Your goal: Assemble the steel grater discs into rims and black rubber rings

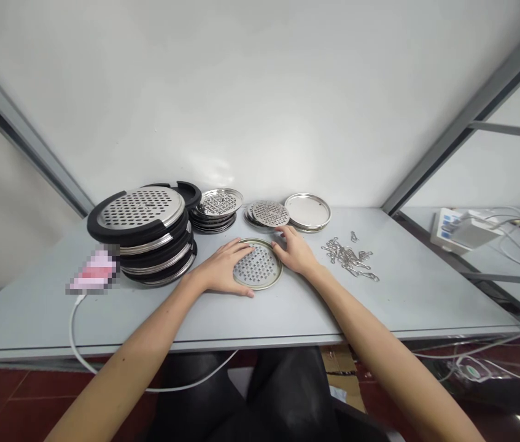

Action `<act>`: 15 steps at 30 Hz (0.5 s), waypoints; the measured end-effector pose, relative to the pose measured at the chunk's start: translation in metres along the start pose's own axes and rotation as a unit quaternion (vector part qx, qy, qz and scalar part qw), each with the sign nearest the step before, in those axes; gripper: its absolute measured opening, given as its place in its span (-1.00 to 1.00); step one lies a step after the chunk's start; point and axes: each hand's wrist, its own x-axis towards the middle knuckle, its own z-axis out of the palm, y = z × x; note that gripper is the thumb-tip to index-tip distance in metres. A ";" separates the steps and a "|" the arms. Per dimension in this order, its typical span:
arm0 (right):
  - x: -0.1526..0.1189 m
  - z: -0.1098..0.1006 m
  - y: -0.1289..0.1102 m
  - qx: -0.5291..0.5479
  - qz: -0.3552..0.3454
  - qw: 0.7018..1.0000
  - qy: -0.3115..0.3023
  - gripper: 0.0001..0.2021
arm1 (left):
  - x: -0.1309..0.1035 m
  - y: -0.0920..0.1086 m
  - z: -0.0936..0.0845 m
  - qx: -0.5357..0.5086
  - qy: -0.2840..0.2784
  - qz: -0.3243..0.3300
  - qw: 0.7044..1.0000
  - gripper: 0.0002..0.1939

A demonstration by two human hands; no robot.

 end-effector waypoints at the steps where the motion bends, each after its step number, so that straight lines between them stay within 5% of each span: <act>1: 0.001 0.000 0.001 0.000 0.000 1.000 -0.003 -0.61 | 0.000 0.000 0.000 0.001 0.000 0.000 1.000 0.17; 15: -0.003 -0.004 -0.005 -0.016 -0.025 0.999 -0.042 -0.76 | -0.004 0.004 -0.001 0.060 0.073 0.026 0.995 0.15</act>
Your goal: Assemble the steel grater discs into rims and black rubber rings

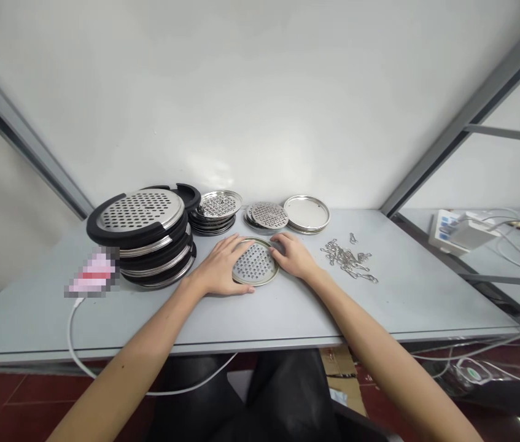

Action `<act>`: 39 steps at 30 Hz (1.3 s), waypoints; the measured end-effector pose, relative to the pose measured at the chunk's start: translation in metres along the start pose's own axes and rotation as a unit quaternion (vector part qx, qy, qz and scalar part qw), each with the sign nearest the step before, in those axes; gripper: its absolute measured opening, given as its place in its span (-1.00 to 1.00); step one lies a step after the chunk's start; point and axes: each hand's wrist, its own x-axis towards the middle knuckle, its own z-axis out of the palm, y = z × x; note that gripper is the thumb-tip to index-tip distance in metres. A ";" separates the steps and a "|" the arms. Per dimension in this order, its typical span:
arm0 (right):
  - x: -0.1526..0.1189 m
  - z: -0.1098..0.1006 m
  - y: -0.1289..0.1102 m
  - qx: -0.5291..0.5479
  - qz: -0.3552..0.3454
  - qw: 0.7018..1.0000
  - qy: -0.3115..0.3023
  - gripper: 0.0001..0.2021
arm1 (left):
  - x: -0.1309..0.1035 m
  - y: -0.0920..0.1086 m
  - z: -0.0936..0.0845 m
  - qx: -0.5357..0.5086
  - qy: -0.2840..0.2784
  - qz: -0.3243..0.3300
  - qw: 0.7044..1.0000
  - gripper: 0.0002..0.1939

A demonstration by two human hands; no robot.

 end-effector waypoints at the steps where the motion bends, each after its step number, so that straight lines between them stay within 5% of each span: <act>1: 0.000 0.000 0.000 0.001 -0.001 1.000 -0.002 -0.76 | 0.000 0.001 0.000 0.005 0.009 0.002 1.000 0.13; 4: 0.000 -0.001 -0.001 0.005 -0.008 1.000 -0.013 -0.77 | 0.002 0.001 0.002 0.022 0.068 -0.019 0.997 -0.06; 7: 0.001 -0.002 -0.002 0.004 -0.011 1.000 -0.023 -0.77 | 0.006 -0.002 0.004 0.072 0.190 -0.052 0.978 -0.38; 10: 0.001 -0.001 -0.003 -0.001 -0.011 1.000 -0.026 -0.77 | 0.012 -0.003 0.006 0.144 0.270 -0.073 0.949 -0.46; 28: 0.000 0.000 -0.004 -0.026 -0.011 0.999 -0.036 -0.75 | 0.025 -0.020 0.012 0.171 0.227 -0.130 0.950 -0.37; 39: -0.001 0.000 -0.004 -0.030 -0.007 0.999 -0.040 -0.74 | 0.025 -0.025 0.008 0.102 0.260 -0.078 0.957 -0.45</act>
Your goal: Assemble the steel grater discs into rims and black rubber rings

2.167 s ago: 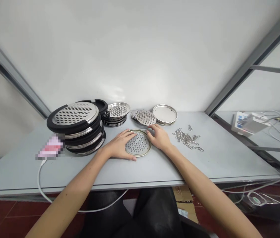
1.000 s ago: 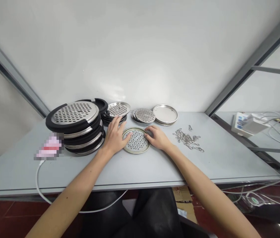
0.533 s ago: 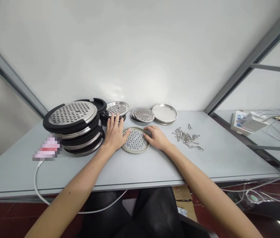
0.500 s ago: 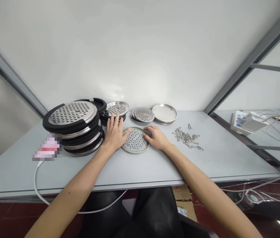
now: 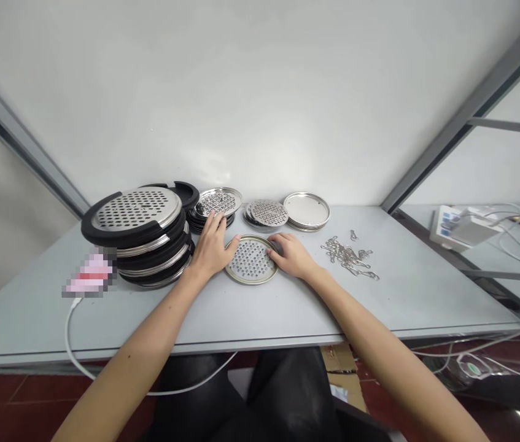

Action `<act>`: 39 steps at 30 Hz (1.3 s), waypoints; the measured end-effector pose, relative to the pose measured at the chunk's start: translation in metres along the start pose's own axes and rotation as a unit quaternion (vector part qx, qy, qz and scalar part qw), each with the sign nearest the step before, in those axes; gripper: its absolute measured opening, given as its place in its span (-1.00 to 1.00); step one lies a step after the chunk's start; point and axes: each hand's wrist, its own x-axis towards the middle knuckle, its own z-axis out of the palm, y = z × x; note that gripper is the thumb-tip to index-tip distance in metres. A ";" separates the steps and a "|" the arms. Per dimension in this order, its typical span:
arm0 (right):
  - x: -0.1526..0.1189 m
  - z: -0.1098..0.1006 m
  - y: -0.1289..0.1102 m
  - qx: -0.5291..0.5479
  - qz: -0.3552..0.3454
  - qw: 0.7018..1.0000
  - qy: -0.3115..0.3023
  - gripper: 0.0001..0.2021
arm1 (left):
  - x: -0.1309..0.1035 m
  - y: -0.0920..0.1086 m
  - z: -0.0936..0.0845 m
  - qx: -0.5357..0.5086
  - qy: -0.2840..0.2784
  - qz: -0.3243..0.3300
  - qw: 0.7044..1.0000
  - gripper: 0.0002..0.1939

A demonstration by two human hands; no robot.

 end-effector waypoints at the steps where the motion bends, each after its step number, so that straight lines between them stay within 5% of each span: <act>1: 0.000 0.000 0.000 0.000 0.000 1.000 0.001 -0.74 | 0.000 0.000 0.000 -0.007 0.002 0.004 1.000 -0.46; 39: -0.001 0.000 -0.001 -0.003 0.002 1.000 -0.003 -0.72 | 0.003 0.002 -0.014 -0.095 0.092 -0.008 0.991 -0.57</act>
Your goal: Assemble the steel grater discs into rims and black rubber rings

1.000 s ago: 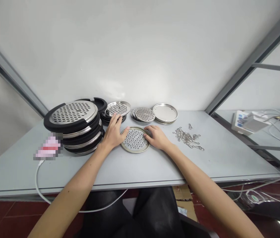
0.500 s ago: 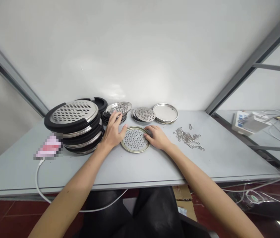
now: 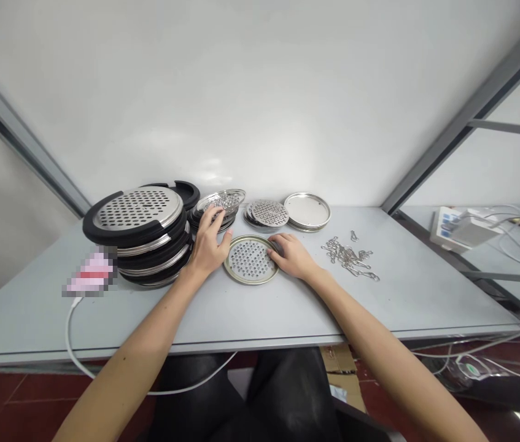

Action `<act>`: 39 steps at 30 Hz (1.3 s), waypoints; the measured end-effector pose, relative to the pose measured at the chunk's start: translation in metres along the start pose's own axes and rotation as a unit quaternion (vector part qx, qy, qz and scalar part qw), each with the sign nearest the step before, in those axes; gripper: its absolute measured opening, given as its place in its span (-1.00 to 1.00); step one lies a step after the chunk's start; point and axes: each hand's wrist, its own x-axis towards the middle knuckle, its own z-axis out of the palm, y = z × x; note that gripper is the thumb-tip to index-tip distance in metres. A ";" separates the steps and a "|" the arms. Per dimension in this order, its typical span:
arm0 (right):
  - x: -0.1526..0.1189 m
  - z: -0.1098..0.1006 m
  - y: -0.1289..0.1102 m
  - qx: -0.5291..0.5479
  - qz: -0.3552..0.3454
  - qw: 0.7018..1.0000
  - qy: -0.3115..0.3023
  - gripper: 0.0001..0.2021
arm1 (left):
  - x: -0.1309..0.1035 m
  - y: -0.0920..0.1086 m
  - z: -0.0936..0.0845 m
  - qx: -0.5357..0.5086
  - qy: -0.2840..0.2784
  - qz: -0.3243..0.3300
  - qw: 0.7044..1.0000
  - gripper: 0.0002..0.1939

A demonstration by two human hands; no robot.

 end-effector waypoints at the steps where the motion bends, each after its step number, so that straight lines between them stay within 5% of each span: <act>1: 0.000 0.000 0.000 0.000 -0.001 1.000 0.001 -0.73 | 0.000 0.000 0.000 -0.002 0.003 -0.004 1.000 -0.57; 28: 0.000 0.001 0.001 -0.007 -0.003 1.000 -0.002 -0.73 | -0.004 0.002 0.008 0.036 0.009 0.009 0.999 -0.52; 39: 0.000 -0.001 -0.001 -0.003 0.000 1.000 -0.005 -0.72 | 0.001 0.007 -0.002 0.018 0.022 0.025 0.999 -0.54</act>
